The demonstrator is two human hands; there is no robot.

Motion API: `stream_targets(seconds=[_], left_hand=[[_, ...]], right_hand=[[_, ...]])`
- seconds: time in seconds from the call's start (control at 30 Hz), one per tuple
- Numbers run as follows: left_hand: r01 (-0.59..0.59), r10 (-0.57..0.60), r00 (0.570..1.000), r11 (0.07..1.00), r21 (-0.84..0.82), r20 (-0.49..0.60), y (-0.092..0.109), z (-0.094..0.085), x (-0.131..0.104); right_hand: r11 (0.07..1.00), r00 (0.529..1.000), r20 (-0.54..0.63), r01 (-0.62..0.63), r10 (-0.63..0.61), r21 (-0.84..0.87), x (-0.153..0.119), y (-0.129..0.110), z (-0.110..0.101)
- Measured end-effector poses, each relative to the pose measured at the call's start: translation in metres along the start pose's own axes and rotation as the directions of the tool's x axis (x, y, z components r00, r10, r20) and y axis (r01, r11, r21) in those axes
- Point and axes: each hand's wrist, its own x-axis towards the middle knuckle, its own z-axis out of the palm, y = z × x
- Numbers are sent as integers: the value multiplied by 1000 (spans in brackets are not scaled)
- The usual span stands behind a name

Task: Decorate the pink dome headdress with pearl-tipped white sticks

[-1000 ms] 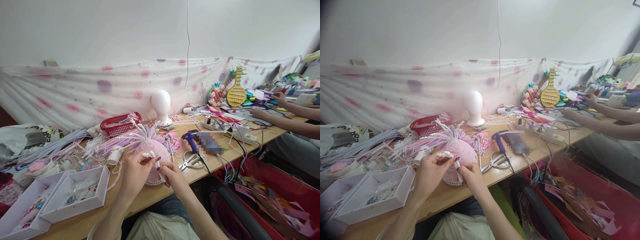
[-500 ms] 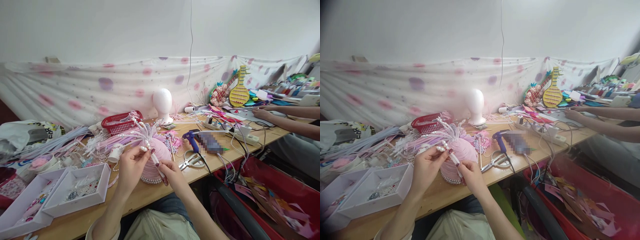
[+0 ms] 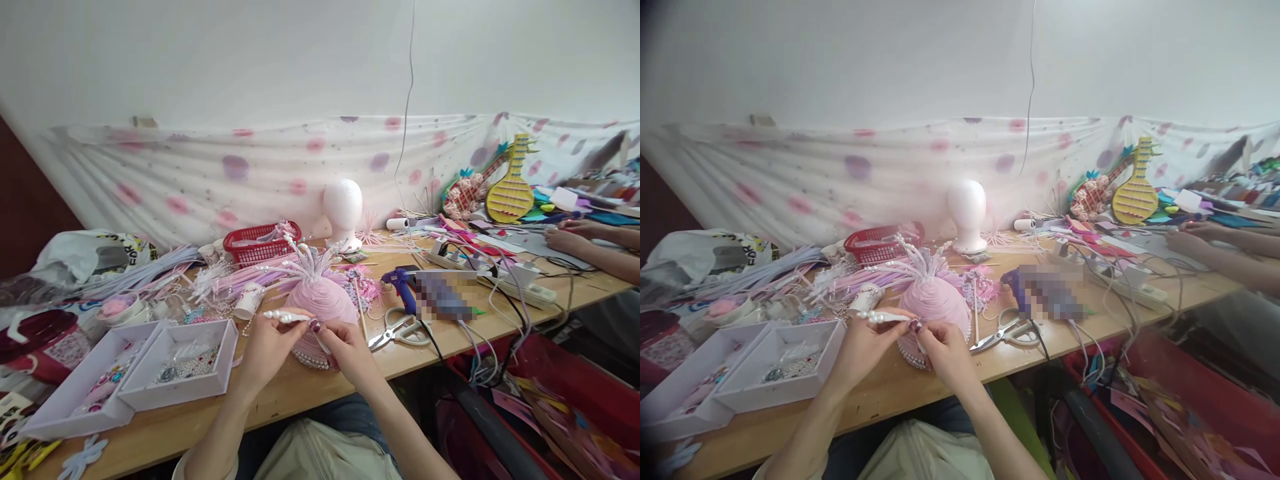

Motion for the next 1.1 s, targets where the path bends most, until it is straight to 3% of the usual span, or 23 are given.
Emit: stream_targets(seconds=[0.13, 0.2, 0.27, 0.37, 0.6, 0.77, 1.1], left_hand=[[21, -25, 992, 999, -31, -127, -11, -18, 36], [91, -103, 992, 986, -138, -76, -23, -24, 59], [79, -84, 996, 990, -114, -39, -35, -25, 79], [40, -45, 997, 997, -66, -66, -49, -21, 94], [-2, 5, 995, 999, 34, -97, -60, -6, 94], [-45, 54, 992, 996, 77, -113, -64, -4, 96], [-55, 58, 990, 998, 27, -127, -70, 1, 98]], right_hand=[[1000, 1000, -23, 20, -20, 14, -1, -5, -2], [999, 997, -55, 46, -46, 9, 0, -5, -5], [998, 994, -84, 63, -62, 2, 2, -2, -10], [997, 991, -112, 73, -74, -11, 4, 2, -16], [995, 986, -139, 84, -91, -53, 5, 5, -21], [994, 987, -129, 89, -98, -69, 4, 6, -21], [993, 987, -129, 89, -99, -84, 3, 10, -21]])
